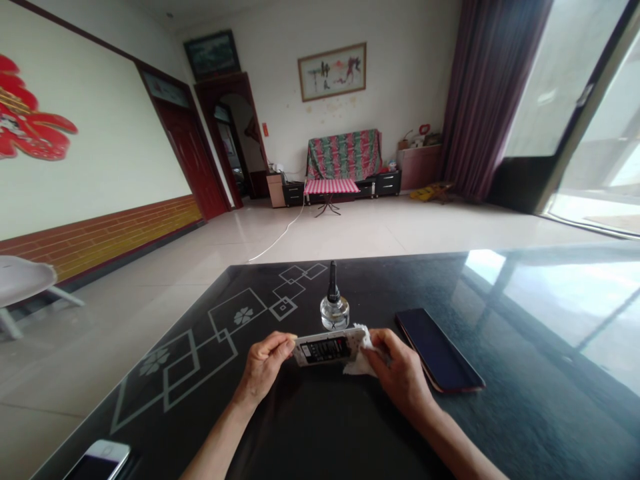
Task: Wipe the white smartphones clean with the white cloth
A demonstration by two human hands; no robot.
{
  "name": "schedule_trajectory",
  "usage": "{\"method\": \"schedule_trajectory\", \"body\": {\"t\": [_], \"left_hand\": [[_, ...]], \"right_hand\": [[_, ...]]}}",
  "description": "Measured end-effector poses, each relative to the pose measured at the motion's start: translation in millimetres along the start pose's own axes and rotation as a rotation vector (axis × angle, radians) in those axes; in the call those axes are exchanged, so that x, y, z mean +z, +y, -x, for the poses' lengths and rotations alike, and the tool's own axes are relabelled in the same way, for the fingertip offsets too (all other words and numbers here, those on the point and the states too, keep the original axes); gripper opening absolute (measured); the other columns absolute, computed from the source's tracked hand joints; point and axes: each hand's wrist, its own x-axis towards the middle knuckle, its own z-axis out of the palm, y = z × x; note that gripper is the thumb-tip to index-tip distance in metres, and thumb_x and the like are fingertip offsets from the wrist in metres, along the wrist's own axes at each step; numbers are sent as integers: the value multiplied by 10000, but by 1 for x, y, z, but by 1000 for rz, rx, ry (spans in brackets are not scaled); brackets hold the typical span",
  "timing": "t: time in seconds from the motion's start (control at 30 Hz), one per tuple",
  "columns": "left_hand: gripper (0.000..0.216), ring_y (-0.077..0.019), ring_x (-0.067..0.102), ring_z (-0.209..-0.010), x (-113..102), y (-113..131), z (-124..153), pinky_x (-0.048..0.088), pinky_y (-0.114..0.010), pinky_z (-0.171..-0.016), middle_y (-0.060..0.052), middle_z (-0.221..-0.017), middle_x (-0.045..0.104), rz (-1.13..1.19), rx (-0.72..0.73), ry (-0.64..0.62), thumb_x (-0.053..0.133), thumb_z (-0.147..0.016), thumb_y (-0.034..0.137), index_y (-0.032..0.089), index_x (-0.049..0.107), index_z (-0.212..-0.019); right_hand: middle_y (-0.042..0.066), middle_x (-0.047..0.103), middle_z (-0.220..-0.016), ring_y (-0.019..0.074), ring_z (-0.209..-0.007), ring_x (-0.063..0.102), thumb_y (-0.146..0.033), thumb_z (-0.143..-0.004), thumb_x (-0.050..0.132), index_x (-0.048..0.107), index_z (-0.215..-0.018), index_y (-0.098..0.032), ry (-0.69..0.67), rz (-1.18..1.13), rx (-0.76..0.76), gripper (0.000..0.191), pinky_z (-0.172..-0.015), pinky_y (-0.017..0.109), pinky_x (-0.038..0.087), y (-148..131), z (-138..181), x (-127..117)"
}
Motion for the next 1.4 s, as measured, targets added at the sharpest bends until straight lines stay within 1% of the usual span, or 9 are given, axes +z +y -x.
{"method": "schedule_trajectory", "body": {"t": [0.13, 0.27, 0.4, 0.57, 0.77, 0.9, 1.03, 1.2, 1.4], "left_hand": [[229, -132, 576, -686, 0, 1, 0, 496, -200, -647, -8, -781, 633, -29, 19, -2, 607, -821, 373, 181, 722, -865], [234, -133, 569, -675, 0, 1, 0, 490, -198, -626, -11, -773, 627, -28, 21, 0, 608, -816, 377, 176, 721, -854], [235, -137, 571, -674, 1, 3, 1, 493, -201, -624, -15, -770, 631, -37, 28, 5, 606, -813, 374, 173, 723, -846], [233, -138, 577, -662, 2, 7, 1, 498, -204, -618, -15, -755, 638, -47, 28, 17, 611, -806, 372, 171, 726, -830], [252, -142, 595, -676, 2, -1, 1, 518, -223, -639, -20, -804, 646, -24, 30, 18, 602, -818, 385, 176, 727, -885], [263, -153, 611, -729, 3, -6, 0, 529, -232, -670, -32, -856, 654, -34, 60, 0, 576, -843, 372, 179, 718, -949], [265, -143, 608, -722, 4, -7, 0, 530, -231, -668, -41, -882, 648, -48, 107, -4, 548, -867, 339, 175, 703, -1005], [259, -126, 588, -664, 3, -9, 2, 504, -207, -613, -30, -811, 622, -121, 142, -7, 529, -882, 314, 169, 697, -1015], [245, -139, 603, -694, 4, -10, 3, 501, -207, -620, -48, -853, 638, -151, 170, -3, 525, -887, 304, 168, 694, -1002]], "right_hand": [[-6, 590, -725, 121, -634, 538, -345, -847, 557, 494, -767, -201, -39, -103, 66, 176, -571, 199, 428, 0, -1, -3], [15, 610, -806, 132, -696, 568, -350, -850, 550, 488, -783, -201, -40, -193, 70, 175, -620, 205, 455, 1, -1, -1], [25, 608, -861, 130, -722, 566, -302, -834, 569, 473, -769, -204, 13, -114, 6, 152, -659, 213, 454, 0, 0, 3], [12, 594, -813, 122, -682, 544, -282, -816, 581, 460, -754, -207, 36, -21, -35, 156, -635, 214, 444, 1, 1, 6], [20, 620, -780, 132, -660, 555, -341, -839, 540, 469, -756, -205, -17, -40, 48, 174, -609, 220, 456, 0, 1, 3], [15, 625, -755, 136, -639, 557, -380, -833, 538, 473, -740, -208, -33, -38, 77, 206, -576, 217, 451, -2, -1, 1], [5, 619, -729, 131, -610, 543, -417, -831, 537, 477, -733, -209, -49, -43, 98, 238, -558, 214, 445, 0, -2, 0], [-21, 561, -632, 122, -545, 503, -447, -834, 533, 518, -774, -204, -74, -66, 166, 251, -494, 203, 416, 4, 0, 2], [7, 604, -701, 131, -587, 540, -457, -828, 545, 540, -806, -192, -68, -140, 180, 266, -498, 199, 430, 5, 1, 3]]}}
